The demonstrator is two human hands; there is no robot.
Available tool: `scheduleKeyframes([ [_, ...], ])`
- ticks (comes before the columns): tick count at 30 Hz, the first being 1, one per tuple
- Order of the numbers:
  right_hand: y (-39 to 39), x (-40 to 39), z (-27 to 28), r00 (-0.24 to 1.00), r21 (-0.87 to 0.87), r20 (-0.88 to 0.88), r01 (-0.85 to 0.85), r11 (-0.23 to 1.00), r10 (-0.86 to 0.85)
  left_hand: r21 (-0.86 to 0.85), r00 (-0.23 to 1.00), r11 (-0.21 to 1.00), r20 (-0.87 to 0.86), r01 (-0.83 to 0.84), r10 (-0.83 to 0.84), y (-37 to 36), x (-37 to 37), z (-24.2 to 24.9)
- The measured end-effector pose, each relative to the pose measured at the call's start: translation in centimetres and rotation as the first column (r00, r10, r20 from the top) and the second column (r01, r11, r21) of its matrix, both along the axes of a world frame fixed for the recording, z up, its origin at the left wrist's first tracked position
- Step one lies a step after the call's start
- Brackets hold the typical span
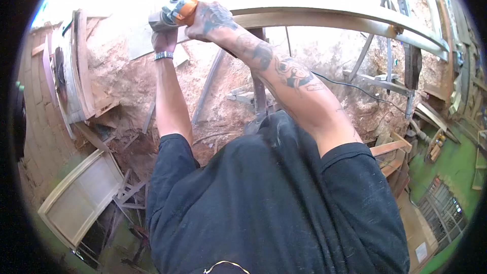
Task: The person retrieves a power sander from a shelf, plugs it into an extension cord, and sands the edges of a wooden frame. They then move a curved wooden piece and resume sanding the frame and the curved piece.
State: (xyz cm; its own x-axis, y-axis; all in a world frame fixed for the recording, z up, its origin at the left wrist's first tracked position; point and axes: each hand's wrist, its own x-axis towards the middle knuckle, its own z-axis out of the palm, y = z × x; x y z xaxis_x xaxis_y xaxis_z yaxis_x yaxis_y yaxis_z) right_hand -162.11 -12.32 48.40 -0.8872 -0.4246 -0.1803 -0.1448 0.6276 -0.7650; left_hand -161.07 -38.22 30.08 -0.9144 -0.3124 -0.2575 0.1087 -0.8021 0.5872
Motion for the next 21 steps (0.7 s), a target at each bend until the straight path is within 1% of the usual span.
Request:
scheduleKeyframes([
  [1, 1.2, 0.0, 0.2, 1.0, 0.012, 0.015, 0.006, 1.0, -0.006, 0.015, 1.0, 1.0, -0.002, -0.009, 0.009, 0.0, 0.4, 0.1],
  [2, 2.7, 0.2, 0.2, 0.998, 0.009, -0.006, 0.059, 0.998, -0.059, 0.04, 1.0, 0.999, -0.002, -0.015, 0.015, 0.2, 0.3, -0.3],
  [3, 4.4, 0.5, 0.1, 0.993, 0.01, -0.029, 0.113, 0.994, -0.113, 0.272, 0.926, 0.92, -0.326, 0.283, -0.188, -3.0, 0.1, -4.3],
  [4, 6.2, 0.8, -0.2, 0.985, 0.011, -0.053, 0.166, 0.986, -0.165, 0.402, 0.866, 0.812, -0.442, 0.424, -0.233, -2.8, 0.2, -3.9],
  [5, 8.6, 0.2, -1.9, 0.978, 0.034, -0.048, 0.207, 0.978, -0.205, 0.311, 0.89, 0.873, -0.384, 0.376, -0.246, -3.0, 0.2, -4.1],
  [6, 11.1, -0.4, -2.6, 0.975, 0.114, 0.006, 0.221, 0.969, -0.223, -0.016, 0.997, 1.0, 0.069, 0.018, -0.016, -0.1, 0.6, -0.5],
  [8, 15.5, -0.1, -2.3, 0.953, 0.19, -0.044, 0.303, 0.934, -0.3, -0.084, 0.996, 0.996, 0.088, -0.006, 0.013, 0.2, 0.2, -0.1],
  [10, 20.0, -0.6, -3.6, 0.936, 0.231, -0.025, 0.348, 0.909, -0.352, -0.048, 0.994, 0.997, 0.092, -0.055, 0.059, 1.1, 0.5, 1.2],
  [11, 22.1, -0.8, -3.2, 0.919, 0.308, -0.006, 0.376, 0.874, -0.393, -0.059, 0.996, 0.998, 0.077, -0.037, 0.041, 0.6, 0.2, 0.8],
  [12, 24.3, -1.4, -4.6, 0.899, 0.408, -0.048, 0.416, 0.813, -0.436, -0.069, 0.995, 0.997, 0.09, -0.035, 0.041, 0.3, 0.1, 0.3],
  [14, 28.1, -1.5, -4.6, 0.887, 0.4, -0.109, 0.452, 0.797, -0.449, -0.095, 0.992, 0.995, 0.118, -0.035, 0.046, -0.2, 0.3, 0.0],
  [15, 29.9, -2.0, -5.4, 0.881, 0.407, -0.13, 0.465, 0.786, -0.454, 0.024, 0.994, 0.995, -0.042, 0.098, -0.097, -2.5, 0.5, -2.2],
  [18, 33.4, -2.4, -6.0, 0.847, 0.408, -0.175, 0.527, 0.746, -0.503, -0.088, 0.998, 0.996, 0.062, 0.036, -0.031, -2.5, 0.3, -1.6],
  [20, 35.2, -2.9, -6.4, 0.819, 0.404, -0.22, 0.572, 0.714, -0.531, -0.284, 0.98, 0.957, 0.2, 0.061, -0.003, -4.0, 0.4, -0.5],
  [21, 35.6, -3.1, -6.6, 0.823, 0.415, -0.212, 0.563, 0.714, -0.526, -0.376, 0.965, 0.923, 0.261, 0.079, 0.023, -4.9, 0.5, 0.1],
])
